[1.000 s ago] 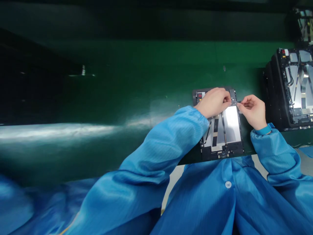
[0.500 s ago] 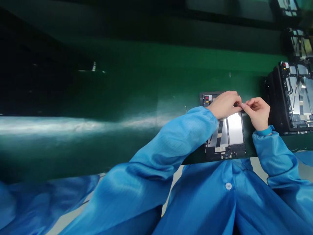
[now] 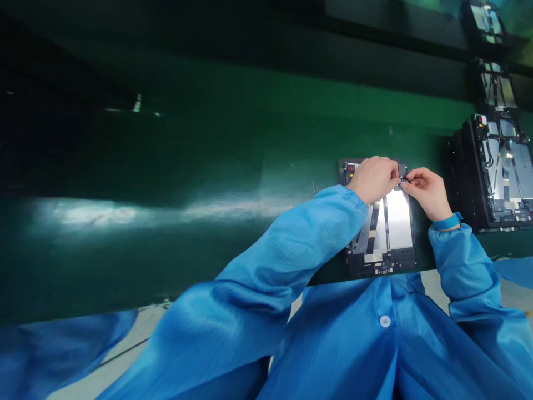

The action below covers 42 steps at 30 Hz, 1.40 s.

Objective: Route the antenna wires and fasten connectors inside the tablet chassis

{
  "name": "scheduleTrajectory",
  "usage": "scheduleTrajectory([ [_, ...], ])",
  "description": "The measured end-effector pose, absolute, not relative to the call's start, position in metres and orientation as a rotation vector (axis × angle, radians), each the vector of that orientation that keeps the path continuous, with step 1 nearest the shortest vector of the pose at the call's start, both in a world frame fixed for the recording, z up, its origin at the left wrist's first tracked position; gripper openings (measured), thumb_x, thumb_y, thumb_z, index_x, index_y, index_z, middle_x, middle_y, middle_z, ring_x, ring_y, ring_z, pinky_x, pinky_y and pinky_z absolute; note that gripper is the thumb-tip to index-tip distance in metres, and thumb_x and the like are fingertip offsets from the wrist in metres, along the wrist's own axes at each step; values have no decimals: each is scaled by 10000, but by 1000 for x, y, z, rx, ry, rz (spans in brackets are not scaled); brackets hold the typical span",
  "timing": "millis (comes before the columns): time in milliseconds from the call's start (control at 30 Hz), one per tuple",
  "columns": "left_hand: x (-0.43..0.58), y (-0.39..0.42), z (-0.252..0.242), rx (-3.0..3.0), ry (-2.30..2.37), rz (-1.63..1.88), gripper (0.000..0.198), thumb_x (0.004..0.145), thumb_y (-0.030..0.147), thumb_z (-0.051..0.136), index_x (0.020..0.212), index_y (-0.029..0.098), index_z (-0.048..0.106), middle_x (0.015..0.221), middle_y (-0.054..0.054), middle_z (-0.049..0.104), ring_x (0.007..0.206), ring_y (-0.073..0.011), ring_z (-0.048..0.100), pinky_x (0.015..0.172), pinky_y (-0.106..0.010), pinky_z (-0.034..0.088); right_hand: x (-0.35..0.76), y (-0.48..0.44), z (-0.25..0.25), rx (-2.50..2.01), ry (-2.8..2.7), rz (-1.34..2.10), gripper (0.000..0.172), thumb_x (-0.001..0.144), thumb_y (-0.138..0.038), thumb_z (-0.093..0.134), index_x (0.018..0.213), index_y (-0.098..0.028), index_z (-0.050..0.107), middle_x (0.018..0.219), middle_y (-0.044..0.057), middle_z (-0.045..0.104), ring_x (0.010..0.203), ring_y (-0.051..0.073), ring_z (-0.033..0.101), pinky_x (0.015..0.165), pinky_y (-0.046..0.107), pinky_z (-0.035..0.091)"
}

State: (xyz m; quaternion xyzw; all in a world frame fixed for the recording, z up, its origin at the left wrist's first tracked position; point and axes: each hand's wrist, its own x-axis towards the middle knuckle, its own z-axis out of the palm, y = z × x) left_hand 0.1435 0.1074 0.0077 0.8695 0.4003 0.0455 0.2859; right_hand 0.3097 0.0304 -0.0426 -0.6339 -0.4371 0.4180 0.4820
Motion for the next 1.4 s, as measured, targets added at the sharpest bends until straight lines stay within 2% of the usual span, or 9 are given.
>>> scheduleTrajectory([
  [133, 144, 108, 7, 2337, 1067, 125, 185, 914, 202, 583, 948, 149, 758, 941, -97, 751, 987, -279, 670, 877, -387, 481, 313, 31, -40, -1546, -1062, 1071, 374, 606, -396, 909, 825, -207, 672, 796, -8, 681, 672, 115, 593, 627, 262, 512],
  [333, 144, 109, 7, 2337, 1064, 130, 195, 908, 200, 579, 945, 150, 764, 938, -94, 754, 983, -279, 674, 867, -389, 484, 313, 31, -37, -1542, -1052, 1118, 346, 606, -364, 899, 814, -211, 668, 805, -9, 683, 694, 123, 616, 652, 277, 525],
  [733, 146, 109, 1, 2322, 1050, 195, 142, 864, 179, 593, 880, 160, 732, 859, -72, 717, 927, -261, 672, 842, -371, 496, 309, 37, -27, -1581, -1197, 1080, 235, 654, -275, 770, 802, -202, 602, 779, -37, 611, 631, 89, 544, 588, 244, 409],
  [867, 127, 113, 17, 2305, 1085, 315, 276, 870, 210, 609, 1125, 136, 688, 1030, -93, 696, 973, -248, 660, 865, -360, 508, 306, 36, -34, -1546, -1175, 996, 261, 644, -247, 745, 863, -213, 606, 780, -49, 576, 642, 91, 518, 597, 244, 416],
  [933, 101, 113, 27, 2295, 1210, 355, 346, 885, 201, 562, 1212, 135, 652, 1032, -89, 690, 950, -237, 660, 858, -354, 507, 304, 32, -38, -1515, -1052, 887, 284, 667, -260, 735, 912, -231, 595, 785, -53, 549, 662, 100, 526, 620, 249, 445],
  [1067, 40, 96, 35, 2273, 1324, -54, 406, 859, 179, 510, 1245, 166, 635, 795, -23, 674, 721, -205, 643, 719, -316, 482, 293, 18, -25, -1520, -993, 729, 218, 774, -252, 678, 972, -251, 585, 808, -38, 548, 665, 110, 539, 629, 260, 473],
  [1200, 5, 63, 25, 2293, 1277, -343, 527, 893, 231, 490, 1416, 171, 496, 824, -16, 712, 691, -211, 669, 631, -295, 444, 256, 8, 8, -1449, -1451, 999, 177, 833, -192, 644, 1006, -229, 639, 885, -6, 655, 638, 110, 555, 625, 271, 490],
  [1300, 0, 44, 19, 2332, 1316, -418, 435, 925, 245, 462, 1345, 182, 555, 841, -36, 730, 726, -236, 695, 624, -308, 443, 221, 7, 21, -1377, -1800, 1113, 199, 840, -152, 658, 1031, -207, 674, 963, 17, 712, 706, 126, 610, 737, 294, 530],
  [1400, -1, 32, 19, 2391, 1275, -387, 259, 962, 263, 447, 1066, 204, 676, 815, -49, 720, 742, -235, 689, 630, -316, 448, 195, 7, 21, -1452, -2040, 1081, 221, 863, -163, 683, 1082, -192, 690, 1060, 62, 733, 917, 189, 682, 858, 329, 533],
])
